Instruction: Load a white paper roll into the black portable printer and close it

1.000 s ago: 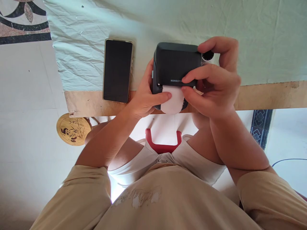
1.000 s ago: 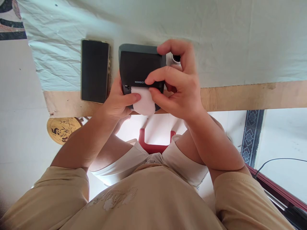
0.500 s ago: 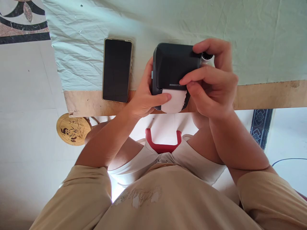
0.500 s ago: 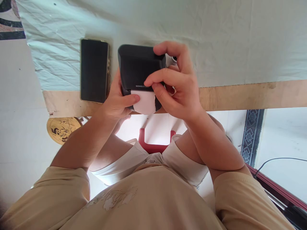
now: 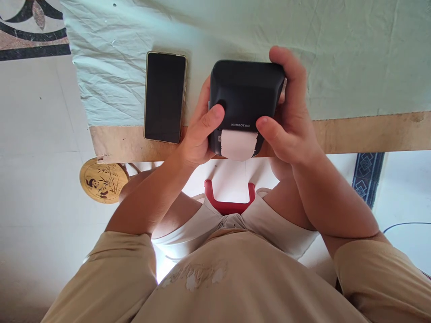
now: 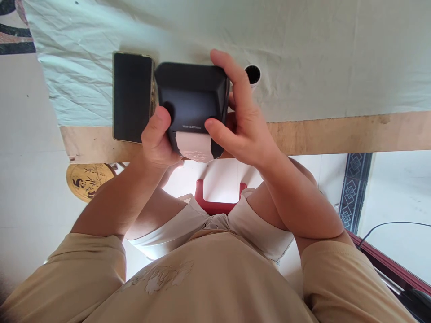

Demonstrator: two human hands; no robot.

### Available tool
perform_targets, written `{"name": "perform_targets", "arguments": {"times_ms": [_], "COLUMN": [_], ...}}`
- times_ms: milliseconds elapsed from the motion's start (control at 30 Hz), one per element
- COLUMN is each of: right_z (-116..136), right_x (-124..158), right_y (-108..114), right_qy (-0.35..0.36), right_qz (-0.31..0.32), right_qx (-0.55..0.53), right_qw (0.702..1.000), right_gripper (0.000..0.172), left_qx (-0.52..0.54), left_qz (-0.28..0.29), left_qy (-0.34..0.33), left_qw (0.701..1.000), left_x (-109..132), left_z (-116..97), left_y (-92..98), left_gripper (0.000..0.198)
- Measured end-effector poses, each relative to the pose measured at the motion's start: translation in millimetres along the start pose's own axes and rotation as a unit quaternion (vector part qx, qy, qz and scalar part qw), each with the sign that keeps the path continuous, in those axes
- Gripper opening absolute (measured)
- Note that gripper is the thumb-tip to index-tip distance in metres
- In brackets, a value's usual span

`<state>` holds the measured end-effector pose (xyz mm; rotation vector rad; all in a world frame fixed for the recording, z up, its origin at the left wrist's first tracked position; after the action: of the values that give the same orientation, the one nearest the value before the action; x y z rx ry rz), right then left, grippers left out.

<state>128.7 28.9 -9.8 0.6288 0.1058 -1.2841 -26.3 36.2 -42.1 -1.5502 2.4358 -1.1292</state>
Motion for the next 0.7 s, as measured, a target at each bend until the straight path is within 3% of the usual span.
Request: {"name": "perform_targets", "arguments": {"times_ms": [133, 400, 567, 700], "right_z": [-3, -12, -8, -3], "right_x": [-3, -5, -4, -1], "right_y": [-5, -4, -3, 0], "right_qy": [-0.014, -0.008, -0.014, -0.026], "right_qz": [0.005, 0.015, 0.012, -0.001], "right_qx": [-0.104, -0.101, -0.117, -0.137], "right_qw": [0.994, 0.995, 0.993, 0.990], "right_gripper": [0.069, 0.068, 0.069, 0.060], "left_qx": [0.002, 0.040, 0.046, 0.076], "left_qz": [-0.006, -0.032, -0.033, -0.049], "left_qy": [0.003, -0.017, -0.024, 0.008], "left_qw": [1.000, 0.999, 0.998, 0.996], "left_x": [5, 7, 6, 4], "left_z": [-3, -4, -8, -11], "left_y": [-2.9, -7.8, -16.6, -21.5], "left_gripper": [0.057, 0.041, 0.038, 0.044]}}
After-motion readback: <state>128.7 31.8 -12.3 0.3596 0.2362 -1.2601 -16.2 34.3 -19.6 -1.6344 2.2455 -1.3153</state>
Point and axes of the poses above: each hand's wrist, its own x-axis away from the middle knuckle, its own y-axis out of the back of the hand, z = x × y, the point moved 3 cm from there along -x, towards the middle knuckle, and after that the axes turned 13 degrees about y, right-handed, at the moved point
